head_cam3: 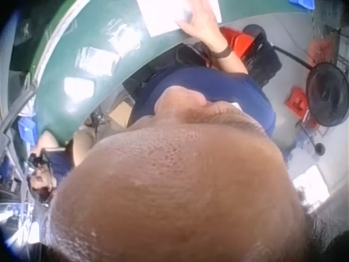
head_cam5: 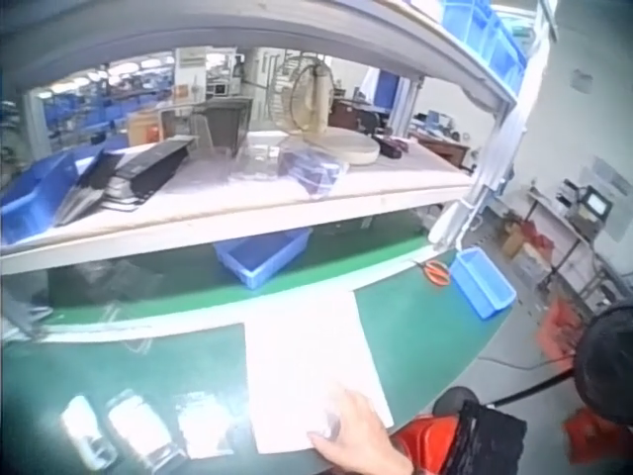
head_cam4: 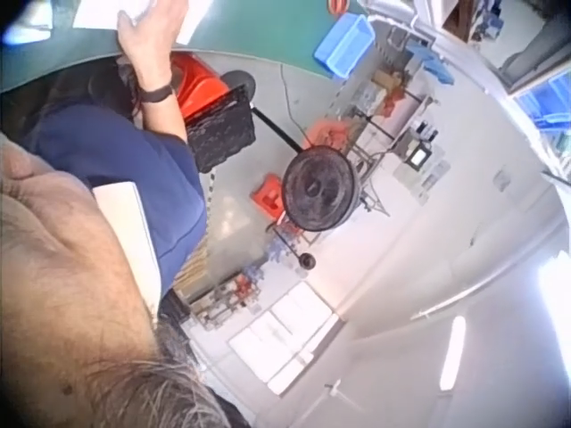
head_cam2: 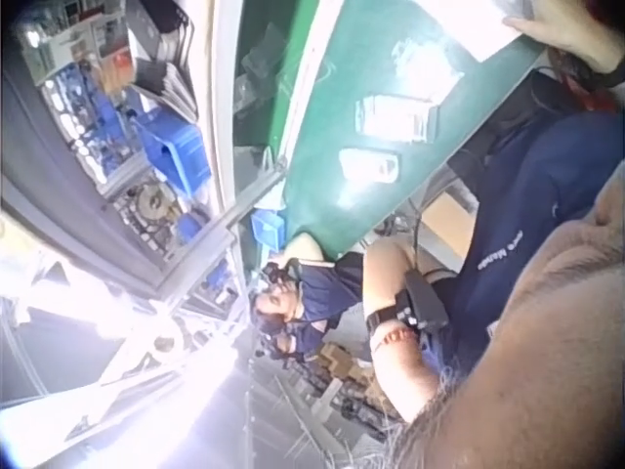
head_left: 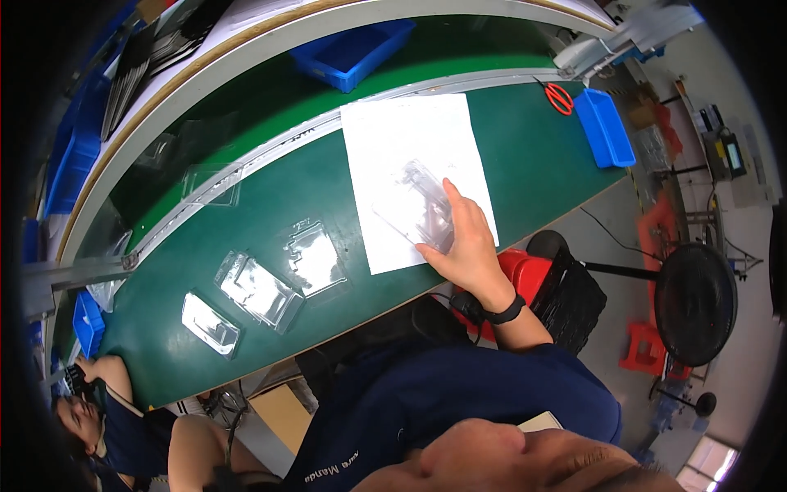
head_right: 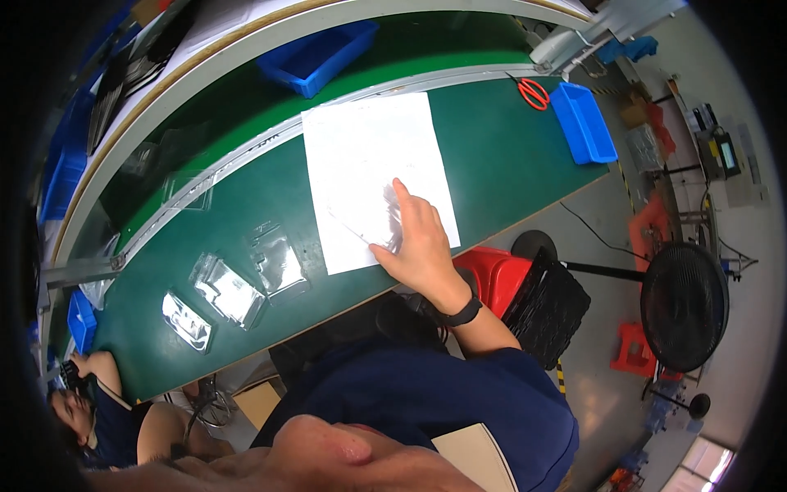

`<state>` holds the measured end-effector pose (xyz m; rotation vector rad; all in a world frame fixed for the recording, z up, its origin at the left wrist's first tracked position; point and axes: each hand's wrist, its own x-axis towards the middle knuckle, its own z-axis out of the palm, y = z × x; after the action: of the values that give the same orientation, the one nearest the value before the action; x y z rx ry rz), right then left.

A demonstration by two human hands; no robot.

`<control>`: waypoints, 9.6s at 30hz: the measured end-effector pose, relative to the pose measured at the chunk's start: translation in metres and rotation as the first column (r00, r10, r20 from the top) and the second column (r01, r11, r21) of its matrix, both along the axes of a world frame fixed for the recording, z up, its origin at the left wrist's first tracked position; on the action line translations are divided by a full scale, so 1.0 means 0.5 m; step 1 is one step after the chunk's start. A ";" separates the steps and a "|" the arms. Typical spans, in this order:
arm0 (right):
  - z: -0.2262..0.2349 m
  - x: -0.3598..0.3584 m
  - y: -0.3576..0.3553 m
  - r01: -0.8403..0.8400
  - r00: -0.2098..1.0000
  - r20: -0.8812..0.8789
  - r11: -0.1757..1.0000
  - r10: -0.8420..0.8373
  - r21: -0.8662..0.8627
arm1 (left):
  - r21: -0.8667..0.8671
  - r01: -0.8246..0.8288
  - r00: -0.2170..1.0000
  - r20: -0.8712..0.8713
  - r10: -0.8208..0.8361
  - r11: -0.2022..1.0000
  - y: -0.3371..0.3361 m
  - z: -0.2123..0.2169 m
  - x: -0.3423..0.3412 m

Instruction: Checking paperwork and organizing/sorting plastic electronic housing shells on an assembly line workstation.

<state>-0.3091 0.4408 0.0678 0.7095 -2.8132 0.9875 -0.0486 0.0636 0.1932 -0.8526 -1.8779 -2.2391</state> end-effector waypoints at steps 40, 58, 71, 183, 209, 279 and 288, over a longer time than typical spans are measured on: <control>0.033 0.017 0.024 0.077 0.874 0.385 0.699 0.296 -0.711 | 0.572 -0.372 0.740 0.658 -0.139 0.731 0.412 -0.324 -0.411; 0.018 -0.008 0.040 0.058 0.985 0.172 0.886 0.024 -0.459 | -0.051 -0.849 0.373 0.647 0.665 0.526 0.250 -0.246 -0.211; 0.027 -0.013 0.033 0.084 0.994 0.101 0.917 -0.048 -0.391 | -0.081 -0.982 0.101 0.537 0.838 0.171 0.175 -0.272 -0.142; -0.031 -0.015 0.070 0.329 0.881 0.468 0.619 0.070 -0.713 | -0.730 -0.565 0.611 -0.058 0.790 0.384 0.391 -0.229 -0.351; -0.043 -0.013 0.059 0.260 0.928 0.372 0.720 -0.003 -0.643 | -0.838 -0.490 0.683 -0.199 0.702 0.239 0.450 -0.254 -0.372; -0.013 -0.001 -0.006 0.130 0.991 -0.066 0.973 -0.120 0.189 | -0.418 -0.394 0.811 0.262 0.524 0.819 0.371 -0.230 -0.306; -0.008 0.033 -0.026 0.077 0.995 -0.084 0.972 -0.059 0.224 | -0.562 -0.405 0.751 0.245 0.613 0.721 0.297 -0.235 -0.230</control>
<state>-0.2924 0.4279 0.0638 0.6511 -2.8889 0.6201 -0.1635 0.2122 0.0759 0.1980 -2.5112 -1.6981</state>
